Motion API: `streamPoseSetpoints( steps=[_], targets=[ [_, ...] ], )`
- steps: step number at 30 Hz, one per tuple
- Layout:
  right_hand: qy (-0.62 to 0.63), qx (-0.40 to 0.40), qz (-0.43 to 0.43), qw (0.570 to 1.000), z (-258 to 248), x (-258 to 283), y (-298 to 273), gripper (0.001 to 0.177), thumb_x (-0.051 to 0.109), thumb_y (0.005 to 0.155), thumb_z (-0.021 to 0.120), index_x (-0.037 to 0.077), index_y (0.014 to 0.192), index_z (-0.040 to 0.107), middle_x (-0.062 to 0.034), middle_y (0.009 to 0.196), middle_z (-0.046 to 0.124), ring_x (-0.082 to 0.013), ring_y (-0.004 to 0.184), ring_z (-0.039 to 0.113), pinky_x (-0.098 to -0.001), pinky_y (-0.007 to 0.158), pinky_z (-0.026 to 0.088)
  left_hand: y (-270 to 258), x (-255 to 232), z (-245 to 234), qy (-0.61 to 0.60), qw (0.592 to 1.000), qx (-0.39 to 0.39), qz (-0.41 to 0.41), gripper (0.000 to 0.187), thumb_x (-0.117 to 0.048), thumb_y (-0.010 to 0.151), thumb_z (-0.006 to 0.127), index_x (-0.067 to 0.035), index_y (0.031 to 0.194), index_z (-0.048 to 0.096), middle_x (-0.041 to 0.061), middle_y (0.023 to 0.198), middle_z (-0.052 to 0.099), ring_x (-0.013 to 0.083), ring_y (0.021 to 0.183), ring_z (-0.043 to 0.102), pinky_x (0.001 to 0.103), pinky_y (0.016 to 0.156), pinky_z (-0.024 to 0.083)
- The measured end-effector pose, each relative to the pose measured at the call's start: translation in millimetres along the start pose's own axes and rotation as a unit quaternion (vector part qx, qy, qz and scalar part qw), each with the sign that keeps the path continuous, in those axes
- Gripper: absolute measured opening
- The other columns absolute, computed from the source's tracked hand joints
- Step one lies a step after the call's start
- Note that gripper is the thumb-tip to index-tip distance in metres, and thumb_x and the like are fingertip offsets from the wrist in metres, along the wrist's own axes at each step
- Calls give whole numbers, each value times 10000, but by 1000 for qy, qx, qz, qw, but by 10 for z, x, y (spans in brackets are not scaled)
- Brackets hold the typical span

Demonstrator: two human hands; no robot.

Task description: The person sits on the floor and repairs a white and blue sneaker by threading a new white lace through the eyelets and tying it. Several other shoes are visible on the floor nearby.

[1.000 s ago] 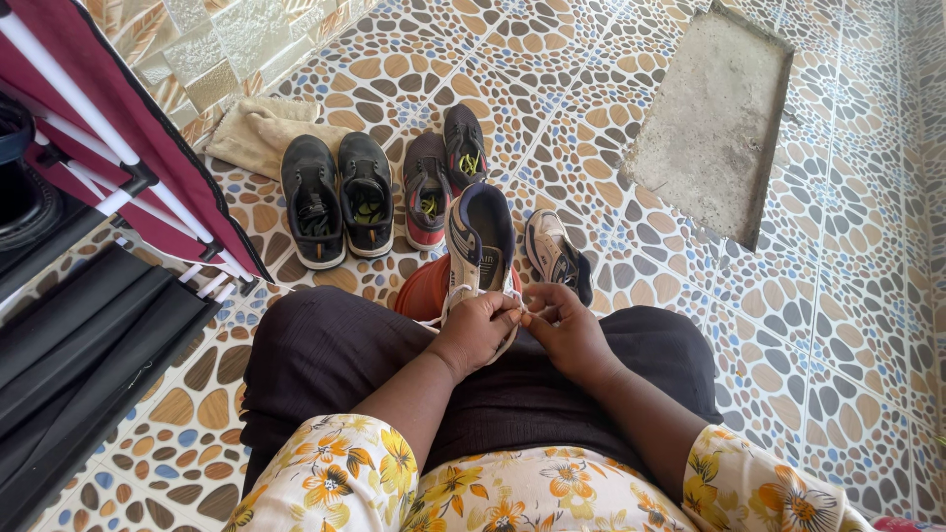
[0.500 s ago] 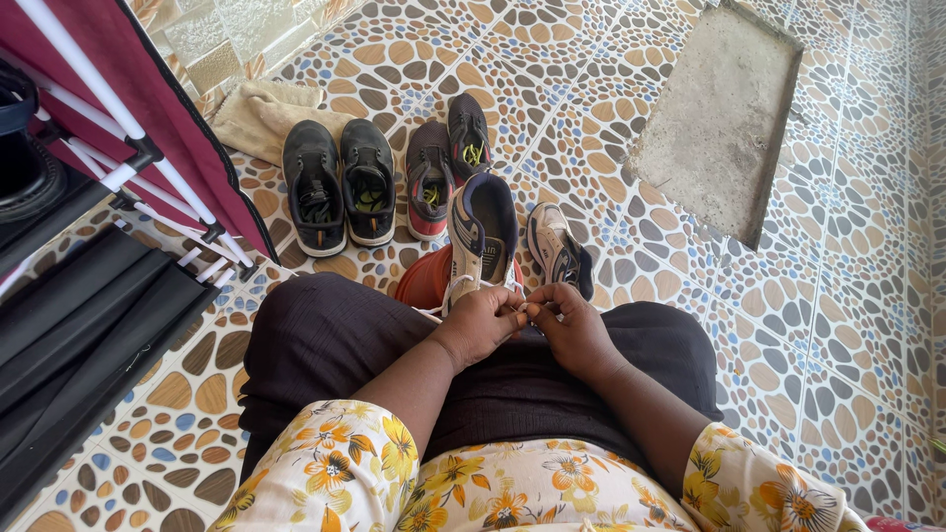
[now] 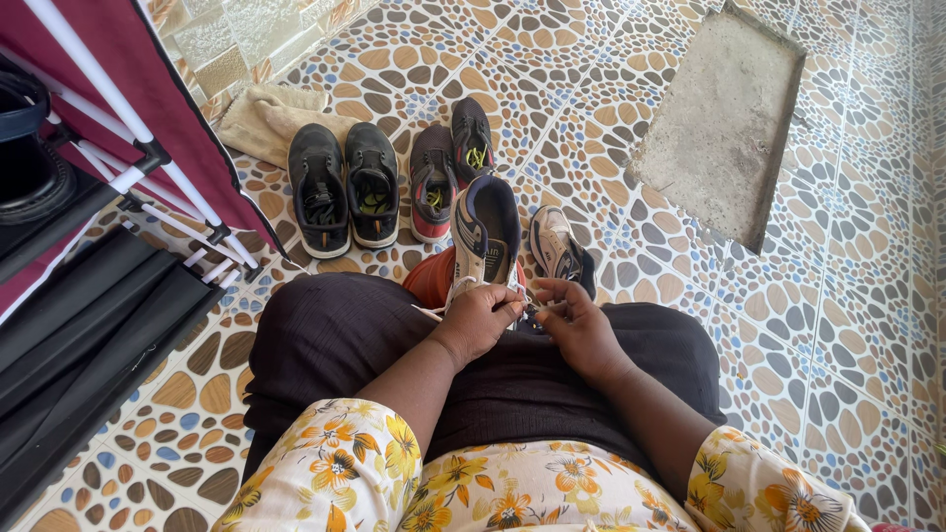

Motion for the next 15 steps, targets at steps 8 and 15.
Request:
streamPoseSetpoints(
  steps=[8, 15],
  targets=[
    [-122, 25, -118, 985, 68, 192, -69, 497, 51, 892, 709, 160, 1368, 613, -65, 1146, 634, -149, 981, 699, -282, 856, 578, -13, -8, 28, 11, 999, 33, -6, 277, -264, 920, 707, -72, 1117, 749, 82, 1098, 757, 177, 1015, 737, 309, 941, 560],
    [-162, 9, -136, 977, 51, 204, -99, 295, 116, 902, 751, 160, 1194, 754, -38, 981, 670, -153, 848, 684, -281, 777, 568, 3, 21, 33, 30, 998, 55, -9, 256, -259, 930, 707, -90, 1113, 764, 76, 1104, 747, 184, 1017, 733, 315, 943, 557]
  ],
)
Point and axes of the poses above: each hand's wrist, its own y-axis towards the middle knuckle, its own z-axis out of the palm, x = y × z, the point moved 3 cm from there along y, towards the middle knuckle
